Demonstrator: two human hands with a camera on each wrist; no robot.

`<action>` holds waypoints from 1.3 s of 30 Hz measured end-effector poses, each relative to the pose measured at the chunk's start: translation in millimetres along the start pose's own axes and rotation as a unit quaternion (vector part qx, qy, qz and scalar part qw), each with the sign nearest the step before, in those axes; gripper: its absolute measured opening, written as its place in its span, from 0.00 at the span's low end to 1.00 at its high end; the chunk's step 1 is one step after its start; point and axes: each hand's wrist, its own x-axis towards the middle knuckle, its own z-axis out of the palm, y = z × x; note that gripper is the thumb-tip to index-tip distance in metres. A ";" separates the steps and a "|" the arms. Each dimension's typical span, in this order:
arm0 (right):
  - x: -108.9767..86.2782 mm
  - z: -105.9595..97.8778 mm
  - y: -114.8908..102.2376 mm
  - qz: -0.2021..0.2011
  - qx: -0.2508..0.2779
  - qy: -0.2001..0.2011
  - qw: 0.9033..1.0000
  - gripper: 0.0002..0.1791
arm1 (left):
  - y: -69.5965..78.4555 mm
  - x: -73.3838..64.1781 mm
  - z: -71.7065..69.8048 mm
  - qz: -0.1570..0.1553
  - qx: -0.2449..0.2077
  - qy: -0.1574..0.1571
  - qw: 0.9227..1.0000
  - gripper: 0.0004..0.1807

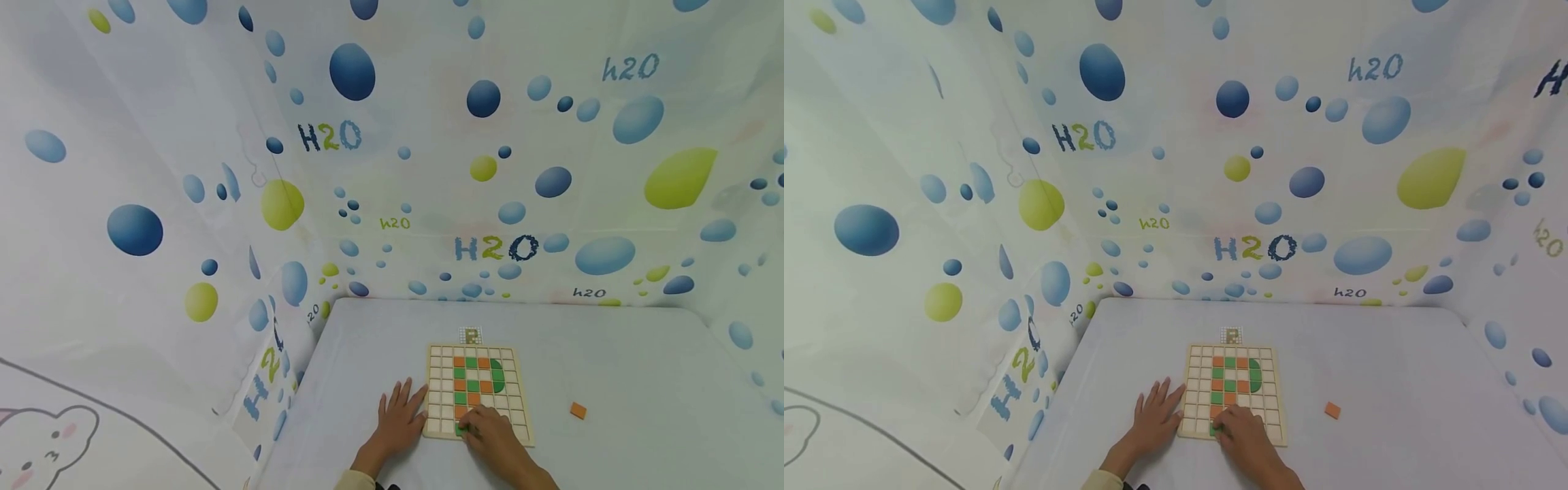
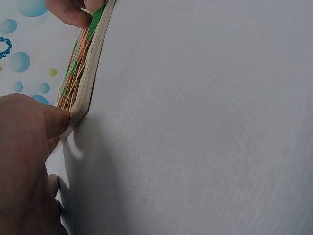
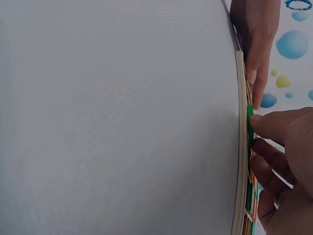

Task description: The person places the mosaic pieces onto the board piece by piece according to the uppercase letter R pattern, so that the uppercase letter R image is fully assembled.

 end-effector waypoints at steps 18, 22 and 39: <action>1.0 1.2 2.8 -0.026 -0.019 0.019 0.999 0.12 | -1.4 1.1 1.3 -0.001 0.000 0.001 1.000 0.30; -1.5 0.2 5.6 -0.022 -0.023 0.029 0.999 0.10 | -2.5 1.7 2.4 -0.001 0.002 -0.001 1.000 0.30; -19.6 -87.0 88.2 0.145 -0.037 0.108 0.983 0.16 | 2.5 -0.5 -0.9 -0.008 -0.003 -0.014 1.000 0.30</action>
